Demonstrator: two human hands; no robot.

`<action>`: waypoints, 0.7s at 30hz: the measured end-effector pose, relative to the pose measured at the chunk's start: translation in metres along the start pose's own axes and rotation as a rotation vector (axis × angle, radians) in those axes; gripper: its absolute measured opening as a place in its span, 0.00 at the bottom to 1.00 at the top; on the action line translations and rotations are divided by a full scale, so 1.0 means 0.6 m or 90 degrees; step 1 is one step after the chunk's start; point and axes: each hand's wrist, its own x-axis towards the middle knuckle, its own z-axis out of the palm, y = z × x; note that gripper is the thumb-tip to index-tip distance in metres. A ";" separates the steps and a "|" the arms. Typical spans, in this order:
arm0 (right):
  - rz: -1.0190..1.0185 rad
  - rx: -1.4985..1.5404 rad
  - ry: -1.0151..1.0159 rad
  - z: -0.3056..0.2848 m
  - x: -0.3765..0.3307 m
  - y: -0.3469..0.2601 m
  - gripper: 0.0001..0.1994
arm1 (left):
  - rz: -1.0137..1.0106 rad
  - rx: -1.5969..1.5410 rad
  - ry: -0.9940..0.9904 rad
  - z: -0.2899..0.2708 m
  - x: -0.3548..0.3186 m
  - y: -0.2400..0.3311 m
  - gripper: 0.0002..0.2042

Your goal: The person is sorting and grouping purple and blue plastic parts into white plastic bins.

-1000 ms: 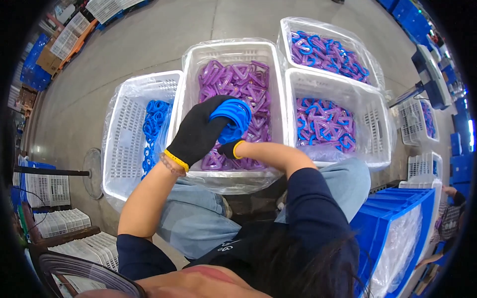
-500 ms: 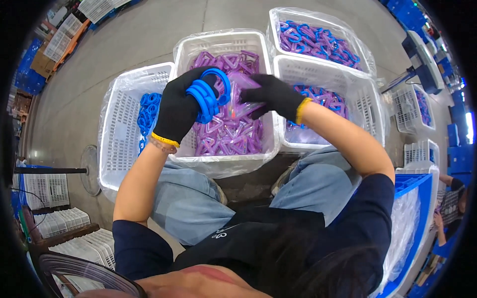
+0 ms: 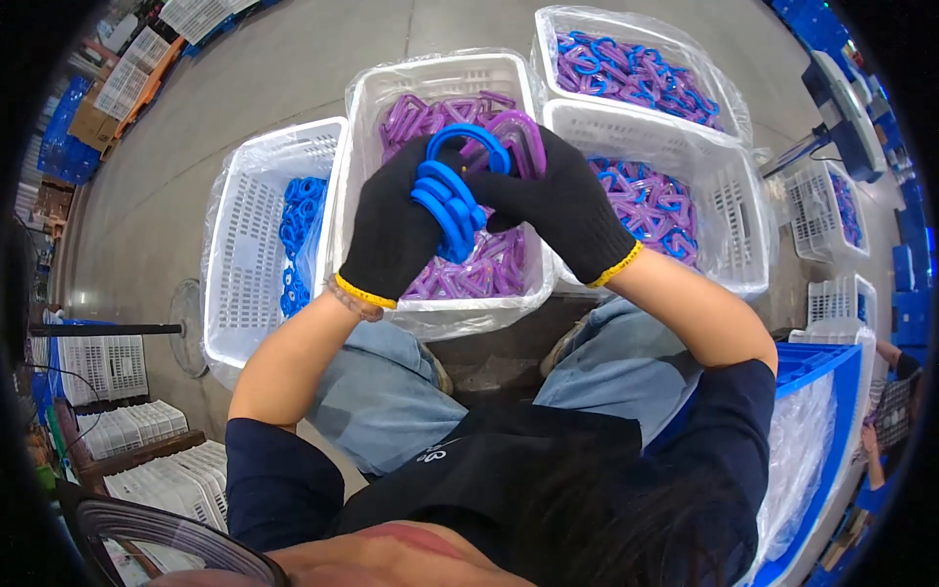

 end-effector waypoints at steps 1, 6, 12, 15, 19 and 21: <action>-0.029 -0.002 0.024 0.001 0.001 -0.002 0.17 | -0.038 0.009 -0.025 0.003 -0.007 0.006 0.10; -0.087 -0.107 0.029 -0.021 0.006 0.006 0.16 | -0.022 0.119 -0.036 -0.007 0.000 0.031 0.14; 0.074 -0.168 -0.090 -0.024 -0.015 -0.031 0.14 | 0.265 0.334 -0.106 -0.024 0.006 0.037 0.25; 0.096 -0.090 -0.056 -0.021 -0.019 -0.040 0.13 | 0.178 0.326 -0.082 -0.018 -0.007 0.039 0.26; 0.031 -0.037 0.007 -0.019 -0.021 -0.021 0.14 | -0.035 0.263 -0.108 -0.009 -0.014 0.046 0.22; -0.007 -0.042 0.014 -0.013 -0.021 -0.017 0.13 | -0.031 0.213 -0.060 -0.002 -0.022 0.038 0.17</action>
